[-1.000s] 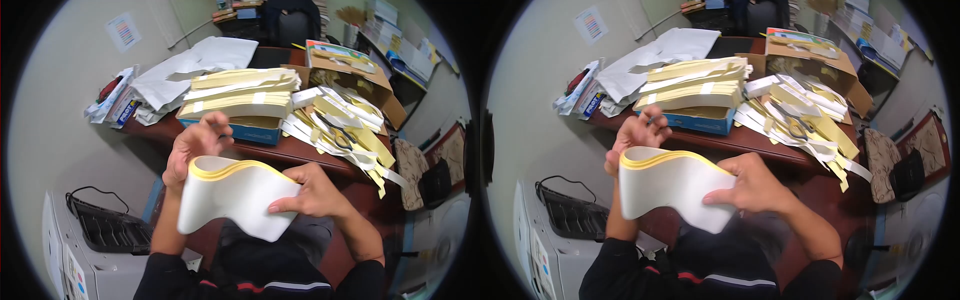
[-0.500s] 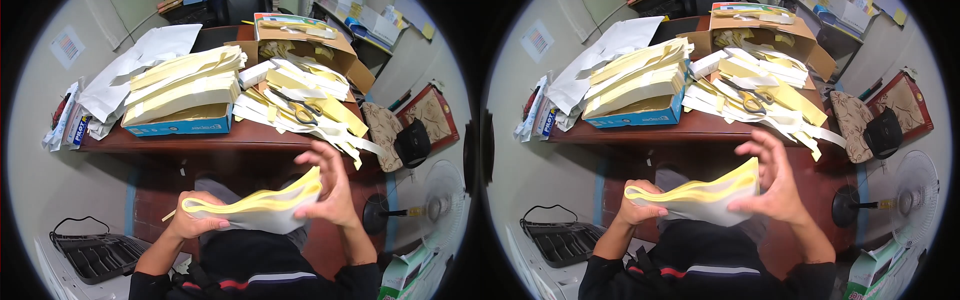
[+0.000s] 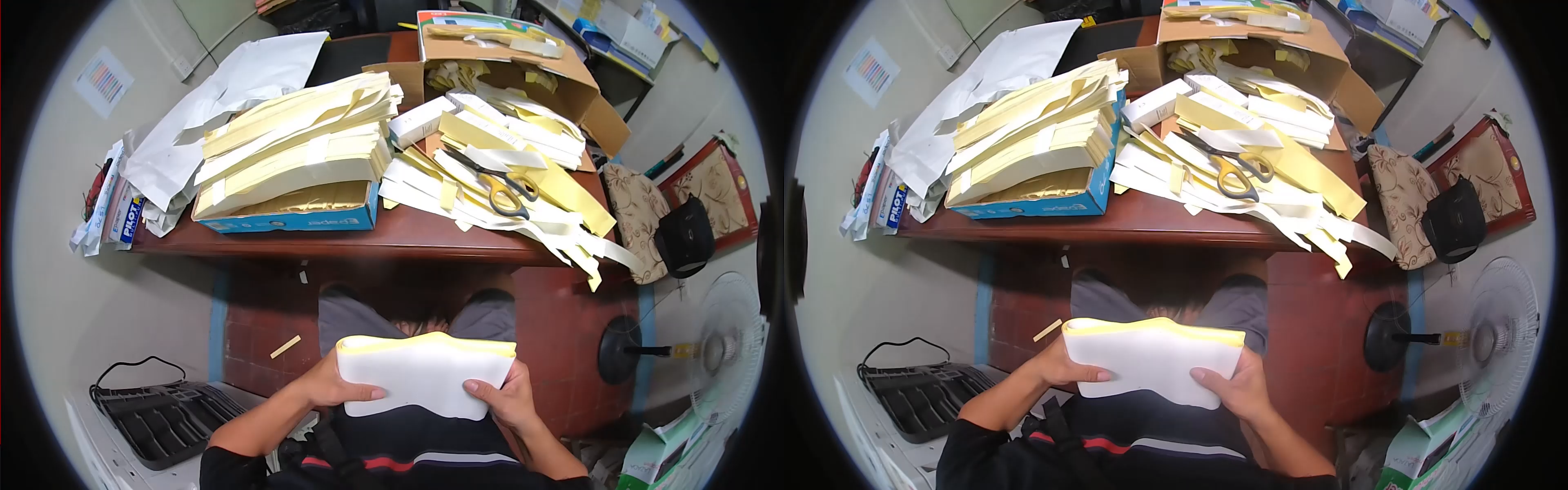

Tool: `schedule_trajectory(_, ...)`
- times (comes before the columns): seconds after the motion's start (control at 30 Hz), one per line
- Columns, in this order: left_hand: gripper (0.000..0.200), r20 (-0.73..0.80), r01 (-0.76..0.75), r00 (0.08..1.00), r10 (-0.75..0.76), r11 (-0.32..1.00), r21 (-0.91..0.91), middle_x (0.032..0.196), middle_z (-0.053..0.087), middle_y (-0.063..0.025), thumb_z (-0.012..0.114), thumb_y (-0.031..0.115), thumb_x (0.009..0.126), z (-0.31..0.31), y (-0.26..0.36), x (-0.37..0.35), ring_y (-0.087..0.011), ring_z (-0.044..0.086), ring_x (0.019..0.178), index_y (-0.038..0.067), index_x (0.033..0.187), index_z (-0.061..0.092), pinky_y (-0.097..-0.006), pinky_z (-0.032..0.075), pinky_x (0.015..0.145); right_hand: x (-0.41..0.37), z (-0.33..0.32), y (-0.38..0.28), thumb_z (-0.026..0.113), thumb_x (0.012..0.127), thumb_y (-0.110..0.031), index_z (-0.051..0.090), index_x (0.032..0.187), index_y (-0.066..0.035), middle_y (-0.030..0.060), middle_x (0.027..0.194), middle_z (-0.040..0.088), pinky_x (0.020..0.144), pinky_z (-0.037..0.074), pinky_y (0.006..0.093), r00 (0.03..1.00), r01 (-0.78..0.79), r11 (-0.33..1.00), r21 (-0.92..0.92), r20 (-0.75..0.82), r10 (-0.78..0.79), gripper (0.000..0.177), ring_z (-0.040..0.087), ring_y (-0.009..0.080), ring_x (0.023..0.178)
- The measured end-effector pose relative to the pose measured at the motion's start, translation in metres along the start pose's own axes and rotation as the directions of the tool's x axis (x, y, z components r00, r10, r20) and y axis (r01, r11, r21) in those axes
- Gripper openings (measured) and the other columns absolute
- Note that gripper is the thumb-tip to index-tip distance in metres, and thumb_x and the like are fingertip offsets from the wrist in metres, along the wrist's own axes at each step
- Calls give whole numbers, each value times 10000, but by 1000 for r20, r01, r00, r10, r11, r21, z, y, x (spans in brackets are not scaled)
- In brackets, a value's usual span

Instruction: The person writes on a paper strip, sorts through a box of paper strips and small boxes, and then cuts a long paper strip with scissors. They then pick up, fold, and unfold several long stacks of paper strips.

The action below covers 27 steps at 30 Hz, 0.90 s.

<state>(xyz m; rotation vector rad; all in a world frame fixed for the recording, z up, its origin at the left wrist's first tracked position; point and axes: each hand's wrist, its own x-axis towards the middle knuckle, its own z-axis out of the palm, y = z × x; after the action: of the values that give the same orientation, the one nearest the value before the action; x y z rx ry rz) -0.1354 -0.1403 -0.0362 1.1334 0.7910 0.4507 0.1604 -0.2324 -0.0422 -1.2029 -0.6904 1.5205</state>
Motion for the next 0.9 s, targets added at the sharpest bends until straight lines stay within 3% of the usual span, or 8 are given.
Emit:
schedule_trajectory(0.17, 578, 209, 18, 978, -9, 999, -43, 1227, 726, -188, 872, 24, 741, -24, 8, 0, -292, 683, 1175, -85, 1267, 659, -416, 526, 1008, 19, -13, -15, 816, 824, -7, 651, 1240, 34, 129, 1133, 742, 911, 566, 337, 977, -31, 999, -33, 209, 37, 450, 717, 193, 1010)
schedule_trajectory(0.3, 580, 495, 61, 820, 287, 816, -574, 1205, 722, -203, 865, -22, 717, -31, -21, 61, -295, 705, 1114, -95, 1252, 653, -428, 545, 971, 71, -6, 18, 857, 751, -13, 611, 1267, 62, 157, 1120, 730, 911, 555, 346, 772, -265, 732, 628, 593, -229, 577, 714, 227, 1011)
schedule_trajectory(0.43, 212, 627, 6, 625, 465, 800, -600, 642, 655, -114, 885, 60, 701, -13, -21, 94, -260, 601, 550, 8, 751, 686, -381, 439, 581, 92, 28, 36, 872, 634, 46, 612, 1221, 129, 187, 1094, 720, 861, 538, 356, 483, -448, 553, 703, 710, -512, 647, 707, 258, 973)
schedule_trajectory(0.53, 397, 271, -112, 940, 208, 937, -331, 925, 746, -142, 883, 32, 686, -29, 12, 46, -260, 715, 887, -78, 1024, 705, -355, 536, 804, 78, -10, -13, 847, 599, 73, 686, 1109, 145, 207, 1050, 747, 854, 548, 339, 716, -64, 879, 472, 635, -289, 539, 724, 253, 934)
schedule_trajectory(0.63, 664, 200, -91, 978, 57, 982, 167, 1183, 721, -175, 897, 47, 706, -33, 41, 24, -251, 684, 1121, -86, 1291, 611, -352, 519, 977, 64, -29, -26, 844, 739, 21, 741, 1073, 64, 138, 989, 775, 748, 551, 280, 894, 121, 993, -7, 436, -106, 353, 730, 172, 841)
schedule_trajectory(0.77, 976, -262, -71, 940, 219, 876, 478, 1445, 590, -186, 977, 158, 628, -11, 43, 23, -320, 624, 1261, -47, 1454, 500, -379, 471, 1085, 48, 0, -85, 801, 836, -43, 737, 1051, -1, 123, 833, 747, 590, 529, 335, 877, 419, 749, -513, 441, -189, 228, 718, 172, 649)
schedule_trajectory(0.87, 1117, -51, -167, 814, 579, 317, 934, 1501, 519, -217, 997, 205, 559, 19, 79, 20, -384, 597, 1292, -17, 1503, 443, -407, 455, 1110, 41, 25, -95, 789, 798, -50, 684, 1063, -16, 178, 821, 721, 607, 549, 413, 762, 643, 481, -597, 561, -323, 287, 704, 346, 675)
schedule_trajectory(0.9, 974, -18, -206, 782, 623, 286, 936, 1204, 703, -204, 973, 271, 575, 36, 81, 24, -376, 652, 1175, 10, 1408, 540, -422, 529, 991, 36, 29, -93, 789, 783, -57, 665, 1072, -20, 188, 823, 717, 617, 554, 434, 725, 688, 397, -608, 609, -323, 316, 693, 387, 693)
